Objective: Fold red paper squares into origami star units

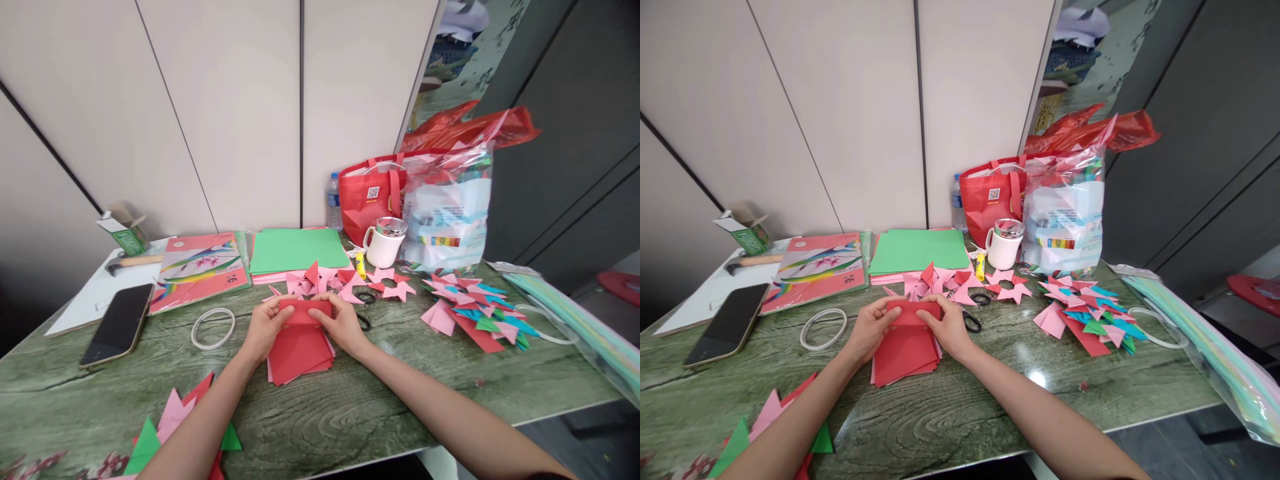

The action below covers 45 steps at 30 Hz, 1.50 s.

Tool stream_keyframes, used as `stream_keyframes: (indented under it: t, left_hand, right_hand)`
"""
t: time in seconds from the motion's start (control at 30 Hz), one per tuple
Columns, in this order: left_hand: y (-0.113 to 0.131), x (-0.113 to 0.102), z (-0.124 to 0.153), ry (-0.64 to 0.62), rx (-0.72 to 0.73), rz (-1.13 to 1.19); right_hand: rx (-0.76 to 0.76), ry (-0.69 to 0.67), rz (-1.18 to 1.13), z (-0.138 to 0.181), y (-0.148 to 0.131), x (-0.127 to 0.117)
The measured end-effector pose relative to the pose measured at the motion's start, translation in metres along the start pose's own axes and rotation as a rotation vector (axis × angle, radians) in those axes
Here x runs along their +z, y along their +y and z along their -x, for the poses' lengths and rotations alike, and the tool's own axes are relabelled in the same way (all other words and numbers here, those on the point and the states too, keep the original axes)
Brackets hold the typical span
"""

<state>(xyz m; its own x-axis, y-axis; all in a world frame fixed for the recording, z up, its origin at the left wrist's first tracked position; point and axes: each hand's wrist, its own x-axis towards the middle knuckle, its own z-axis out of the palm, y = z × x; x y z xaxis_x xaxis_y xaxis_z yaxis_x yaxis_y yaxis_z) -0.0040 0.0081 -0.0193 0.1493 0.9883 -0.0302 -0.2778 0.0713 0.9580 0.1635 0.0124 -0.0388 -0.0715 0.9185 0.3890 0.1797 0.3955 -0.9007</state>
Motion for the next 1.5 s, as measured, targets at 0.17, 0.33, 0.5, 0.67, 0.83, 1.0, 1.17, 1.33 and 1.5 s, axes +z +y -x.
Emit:
stream_keyframes:
  t: [0.17, 0.33, 0.5, 0.67, 0.83, 1.0, 1.17, 1.33, 1.5]
  left_hand:
    - [-0.0005, -0.0012, -0.0004, -0.005, 0.021, -0.038]
    - [-0.0036, -0.0035, -0.0029, -0.008, 0.008, -0.012]
    - [-0.0036, -0.0034, -0.0031, -0.014, 0.010, 0.004]
    - [-0.0014, -0.0014, -0.0017, -0.008, 0.008, 0.000]
    - [-0.0009, -0.0004, -0.0013, 0.003, 0.011, 0.008]
    - [-0.0012, -0.0008, -0.0011, -0.008, 0.010, 0.007]
    - [-0.0001, -0.0003, -0.0003, -0.005, 0.051, -0.109]
    - [0.0038, 0.0024, 0.0023, -0.003, 0.108, -0.273]
    - [0.0044, 0.0031, 0.0031, -0.049, 0.156, -0.335]
  right_hand:
    - [0.023, 0.004, -0.015, -0.0003, 0.0001, 0.0001]
    - [0.035, 0.010, -0.035, -0.0002, -0.0011, -0.0002]
    - [0.069, 0.007, -0.097, -0.0010, -0.0016, 0.0000]
    - [0.135, 0.031, -0.130, -0.0030, -0.0019, -0.0006]
    - [0.194, 0.014, -0.221, -0.0036, -0.0006, -0.0001]
    - [0.202, 0.000, -0.246, -0.0039, 0.0002, -0.0007]
    - [0.143, -0.056, -0.123, -0.0051, 0.0005, -0.0033]
    - [0.114, -0.135, -0.085, -0.0056, -0.0020, -0.0043]
    - [0.110, -0.154, -0.088, -0.0052, -0.0021, -0.0033]
